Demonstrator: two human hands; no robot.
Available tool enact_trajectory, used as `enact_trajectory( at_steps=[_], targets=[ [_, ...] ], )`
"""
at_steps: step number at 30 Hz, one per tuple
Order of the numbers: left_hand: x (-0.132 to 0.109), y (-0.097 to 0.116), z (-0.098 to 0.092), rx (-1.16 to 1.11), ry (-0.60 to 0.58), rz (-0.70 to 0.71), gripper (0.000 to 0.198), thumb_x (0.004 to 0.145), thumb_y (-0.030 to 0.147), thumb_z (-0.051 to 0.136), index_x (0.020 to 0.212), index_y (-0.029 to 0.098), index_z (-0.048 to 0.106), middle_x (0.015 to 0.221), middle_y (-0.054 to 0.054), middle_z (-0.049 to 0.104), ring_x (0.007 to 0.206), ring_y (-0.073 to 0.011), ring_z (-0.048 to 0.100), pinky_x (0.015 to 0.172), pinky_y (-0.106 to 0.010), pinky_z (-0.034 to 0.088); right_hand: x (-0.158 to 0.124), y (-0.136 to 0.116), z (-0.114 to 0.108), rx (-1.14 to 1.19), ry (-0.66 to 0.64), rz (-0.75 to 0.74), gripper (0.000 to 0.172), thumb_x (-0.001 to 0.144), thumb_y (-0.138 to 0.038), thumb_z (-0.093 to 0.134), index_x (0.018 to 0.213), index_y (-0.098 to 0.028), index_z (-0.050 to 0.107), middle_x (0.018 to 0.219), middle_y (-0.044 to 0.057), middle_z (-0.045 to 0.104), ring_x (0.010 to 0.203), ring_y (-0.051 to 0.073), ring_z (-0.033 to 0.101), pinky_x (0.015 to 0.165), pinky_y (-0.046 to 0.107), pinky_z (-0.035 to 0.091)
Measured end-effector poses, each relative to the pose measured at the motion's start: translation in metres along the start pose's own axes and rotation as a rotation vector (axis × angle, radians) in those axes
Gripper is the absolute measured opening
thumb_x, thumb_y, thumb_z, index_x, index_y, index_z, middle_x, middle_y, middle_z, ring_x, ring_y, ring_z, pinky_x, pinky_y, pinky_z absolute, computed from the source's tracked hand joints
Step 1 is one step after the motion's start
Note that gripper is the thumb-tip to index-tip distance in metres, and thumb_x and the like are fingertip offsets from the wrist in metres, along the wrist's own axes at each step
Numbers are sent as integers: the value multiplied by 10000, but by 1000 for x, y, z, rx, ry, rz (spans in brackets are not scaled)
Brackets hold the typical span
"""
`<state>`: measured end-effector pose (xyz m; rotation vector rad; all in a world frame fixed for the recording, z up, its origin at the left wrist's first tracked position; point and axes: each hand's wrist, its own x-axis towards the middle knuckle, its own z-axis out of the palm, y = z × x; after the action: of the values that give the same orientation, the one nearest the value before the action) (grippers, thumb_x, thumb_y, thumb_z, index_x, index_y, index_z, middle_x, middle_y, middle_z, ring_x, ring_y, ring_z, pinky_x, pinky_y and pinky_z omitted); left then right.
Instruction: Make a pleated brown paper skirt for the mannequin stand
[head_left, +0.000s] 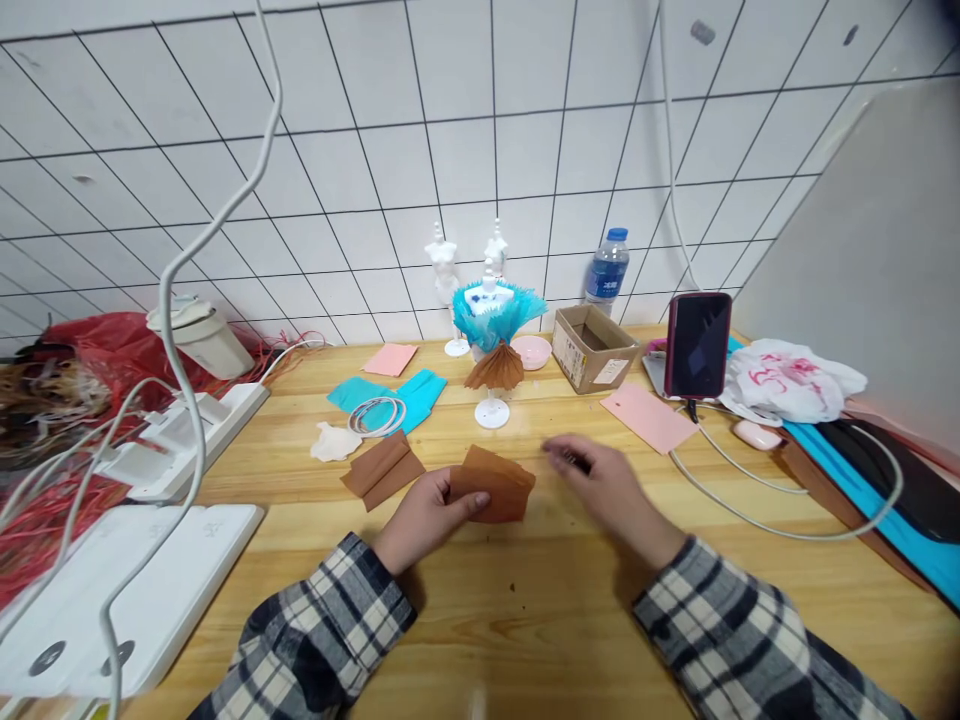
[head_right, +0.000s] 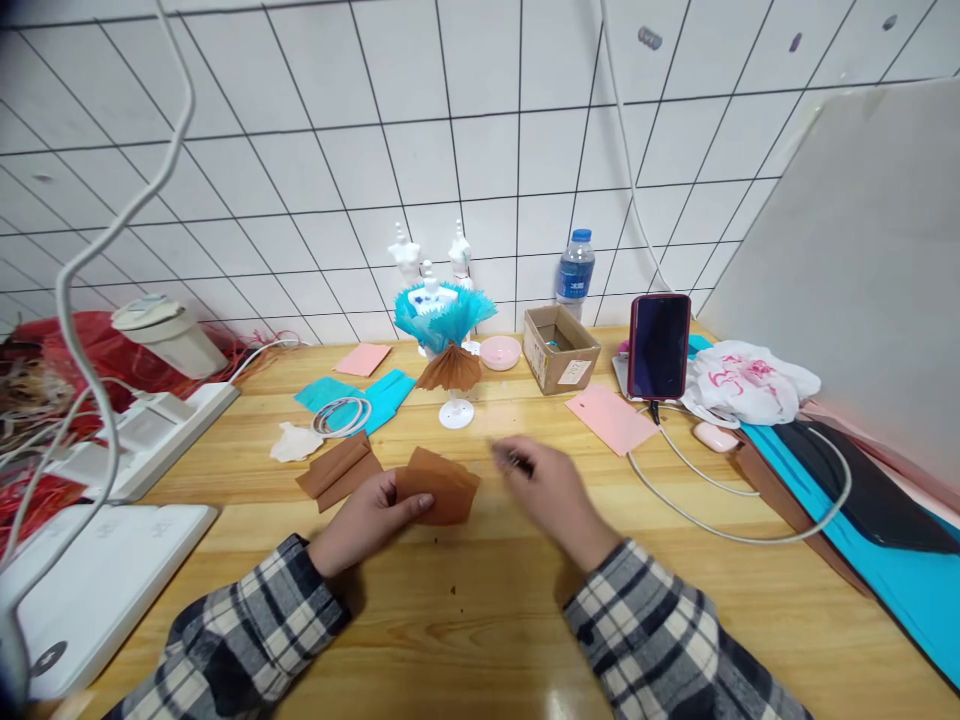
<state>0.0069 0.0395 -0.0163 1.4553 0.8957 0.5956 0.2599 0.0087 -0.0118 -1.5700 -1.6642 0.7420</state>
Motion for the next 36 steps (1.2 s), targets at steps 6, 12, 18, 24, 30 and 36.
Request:
enact_trajectory(
  at_steps=[6,12,18,24,30,36],
  targets=[
    [0,1,3,76,81,72,390,813,414,661,1093,143,654,1142,-99,706,998,-243,663,870,-349,527,21,63,-63,-652,138,143,435,884,-406,485,1244,-198,614,1171,117,674,1059,283,606,849,366,447],
    [2,-8,-4,216,184,64,357,832,442,623,1027,145,654,1006,-73,730,897,-226,667,793,-314,530,20,68,-66,-718,95,-14,414,853,-365,535,1219,-200,637,1207,113,648,1127,281,561,932,373,408],
    [0,-5,-3,360,153,105,285,862,395,581,1003,162,666,995,-53,726,908,-217,656,813,-296,502,8,43,-73,-626,-173,442,441,818,-606,485,748,-235,712,753,84,710,682,242,641,577,317,388],
    [1,-5,-4,389,148,109,284,869,401,572,1002,168,666,991,-51,728,904,-220,656,803,-296,503,10,47,-55,-443,-194,409,240,742,-445,589,691,-227,676,727,51,714,690,213,647,572,283,402],
    [1,-9,-6,404,136,105,288,877,394,567,1017,159,658,987,-62,726,899,-218,652,797,-297,502,6,48,-48,-414,-189,331,120,757,-221,530,720,-221,644,776,42,712,732,197,631,633,279,416],
    [1,-8,-5,337,149,141,318,875,395,575,1091,168,623,1081,-69,695,979,-219,632,854,-302,487,9,37,-52,-182,6,40,253,840,-418,518,815,-190,626,766,35,660,675,174,575,615,273,428]
  ],
)
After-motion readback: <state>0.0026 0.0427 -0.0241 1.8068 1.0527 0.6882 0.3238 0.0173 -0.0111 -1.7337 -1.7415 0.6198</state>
